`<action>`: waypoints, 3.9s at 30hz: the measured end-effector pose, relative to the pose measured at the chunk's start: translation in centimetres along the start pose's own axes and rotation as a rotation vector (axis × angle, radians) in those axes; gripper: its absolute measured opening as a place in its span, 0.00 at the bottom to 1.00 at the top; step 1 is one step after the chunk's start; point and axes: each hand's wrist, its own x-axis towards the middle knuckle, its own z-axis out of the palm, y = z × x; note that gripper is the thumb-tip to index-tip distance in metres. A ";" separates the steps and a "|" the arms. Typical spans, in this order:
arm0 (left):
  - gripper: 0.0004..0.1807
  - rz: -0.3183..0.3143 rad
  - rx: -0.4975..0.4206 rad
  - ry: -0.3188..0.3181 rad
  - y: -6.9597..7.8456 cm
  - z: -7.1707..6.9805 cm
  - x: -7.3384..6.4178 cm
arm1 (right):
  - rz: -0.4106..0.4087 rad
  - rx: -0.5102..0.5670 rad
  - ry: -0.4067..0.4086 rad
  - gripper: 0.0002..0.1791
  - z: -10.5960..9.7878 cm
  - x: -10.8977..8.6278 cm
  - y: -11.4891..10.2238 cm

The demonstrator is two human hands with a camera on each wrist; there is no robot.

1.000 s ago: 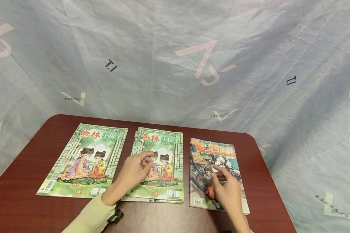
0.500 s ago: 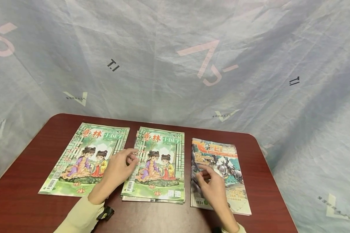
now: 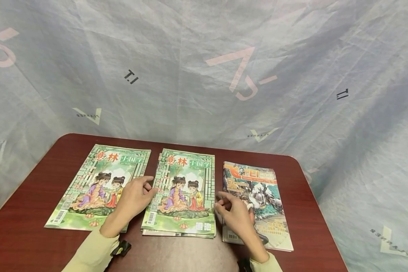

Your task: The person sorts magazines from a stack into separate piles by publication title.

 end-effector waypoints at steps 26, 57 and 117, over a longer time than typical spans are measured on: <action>0.16 0.088 0.090 -0.025 -1.0 0.7 -0.5 | -0.014 0.070 -0.205 0.32 0.3 0.9 0.3; 0.20 0.036 -0.005 -0.095 1.5 -0.1 -0.4 | 0.050 0.181 -0.079 0.24 0.1 0.8 0.0; 0.22 -0.160 0.074 -0.260 -4.3 -12.0 1.2 | -0.188 0.413 -0.025 0.26 9.4 0.7 -8.9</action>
